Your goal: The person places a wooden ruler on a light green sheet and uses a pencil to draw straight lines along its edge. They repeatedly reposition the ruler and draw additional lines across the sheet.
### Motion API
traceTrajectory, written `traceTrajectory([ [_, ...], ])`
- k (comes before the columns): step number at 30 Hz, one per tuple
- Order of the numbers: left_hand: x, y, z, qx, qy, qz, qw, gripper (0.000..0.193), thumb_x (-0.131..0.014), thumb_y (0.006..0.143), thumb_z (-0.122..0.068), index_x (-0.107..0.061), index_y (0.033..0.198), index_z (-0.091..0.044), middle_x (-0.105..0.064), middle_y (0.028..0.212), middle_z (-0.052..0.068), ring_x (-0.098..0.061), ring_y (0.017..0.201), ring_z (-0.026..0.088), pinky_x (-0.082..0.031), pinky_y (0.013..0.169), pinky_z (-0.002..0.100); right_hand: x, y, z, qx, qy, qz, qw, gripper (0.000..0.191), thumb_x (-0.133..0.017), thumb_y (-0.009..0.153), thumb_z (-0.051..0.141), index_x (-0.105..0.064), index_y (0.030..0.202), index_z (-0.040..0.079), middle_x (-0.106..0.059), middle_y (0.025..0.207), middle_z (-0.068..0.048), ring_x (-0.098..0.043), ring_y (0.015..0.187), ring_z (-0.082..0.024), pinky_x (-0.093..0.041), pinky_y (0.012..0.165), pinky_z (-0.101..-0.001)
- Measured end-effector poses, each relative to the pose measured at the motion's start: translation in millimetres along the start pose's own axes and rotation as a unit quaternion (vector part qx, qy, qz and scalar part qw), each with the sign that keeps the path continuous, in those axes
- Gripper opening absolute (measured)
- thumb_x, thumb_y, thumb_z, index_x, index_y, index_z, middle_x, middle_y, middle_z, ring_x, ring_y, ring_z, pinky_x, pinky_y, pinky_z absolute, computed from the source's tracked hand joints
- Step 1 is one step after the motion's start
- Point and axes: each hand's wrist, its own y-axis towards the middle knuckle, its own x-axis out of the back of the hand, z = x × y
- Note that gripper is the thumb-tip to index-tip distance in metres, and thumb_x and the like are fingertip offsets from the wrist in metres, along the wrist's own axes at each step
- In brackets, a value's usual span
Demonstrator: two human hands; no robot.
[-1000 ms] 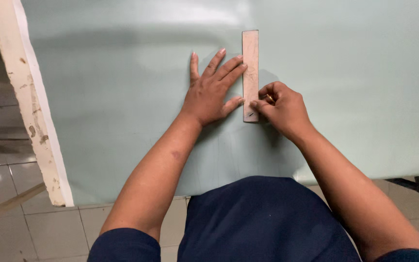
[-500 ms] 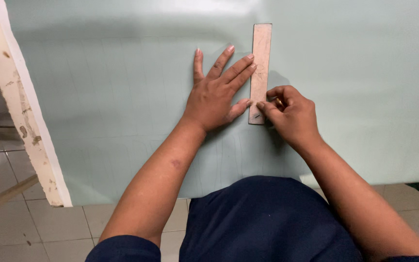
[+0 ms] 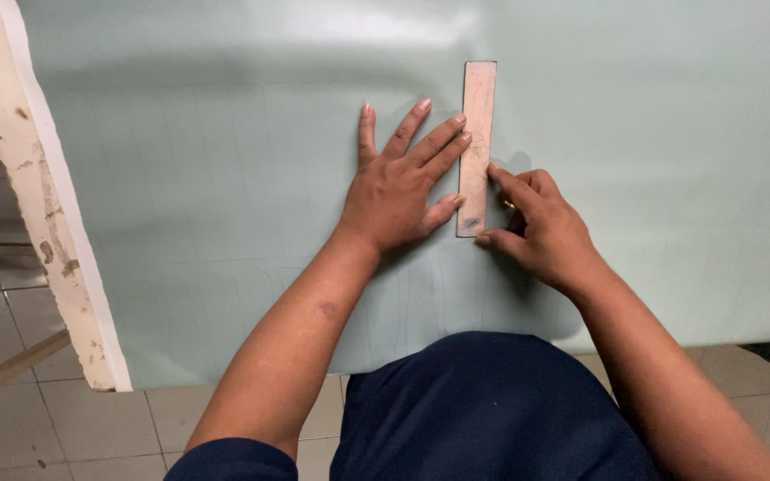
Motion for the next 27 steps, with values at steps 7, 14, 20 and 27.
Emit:
traceTrajectory([
  [7,-3,0,-1,0.000,0.007,0.000,1.000,0.082,-0.072,0.084,-0.064,-0.048,0.153,-0.027,-0.035,0.163,-0.013,-0.018,0.156,0.021,0.003,0.124,0.070,0,1,2,0.001,-0.012,0.007,1.000,0.086,-0.087,0.073,0.021,-0.050,0.151,0.021,-0.057,0.119,-0.008,-0.064,0.086,-0.021,-0.056,0.079,-0.0355],
  [14,-6,1,0,0.003,0.002,0.003,1.000,0.082,-0.072,0.083,-0.064,-0.049,0.152,-0.027,-0.035,0.162,-0.012,-0.017,0.155,0.021,0.002,0.123,0.071,0,2,2,-0.006,-0.033,0.012,0.999,0.086,-0.087,0.075,0.024,-0.049,0.152,0.023,-0.057,0.119,-0.008,-0.063,0.087,-0.022,-0.056,0.078,-0.0360],
  [20,-8,-1,1,-0.008,0.033,-0.014,0.999,0.079,-0.069,0.087,-0.063,-0.049,0.153,-0.025,-0.033,0.164,-0.010,-0.015,0.156,0.021,0.001,0.123,0.071,6,7,-11,0.044,0.088,-0.015,0.995,0.052,-0.076,0.089,0.019,-0.063,0.139,0.011,-0.054,0.113,-0.008,-0.059,0.088,-0.020,-0.053,0.076,-0.0329],
  [27,-4,2,-2,0.008,0.020,0.014,1.000,0.075,-0.070,0.084,-0.063,-0.051,0.149,-0.031,-0.033,0.163,-0.012,-0.018,0.155,0.019,-0.001,0.122,0.073,39,56,-14,0.125,0.098,-0.200,0.967,0.021,-0.056,0.119,0.017,-0.072,0.125,0.005,-0.058,0.105,-0.006,-0.057,0.095,-0.016,-0.051,0.086,-0.0299],
])
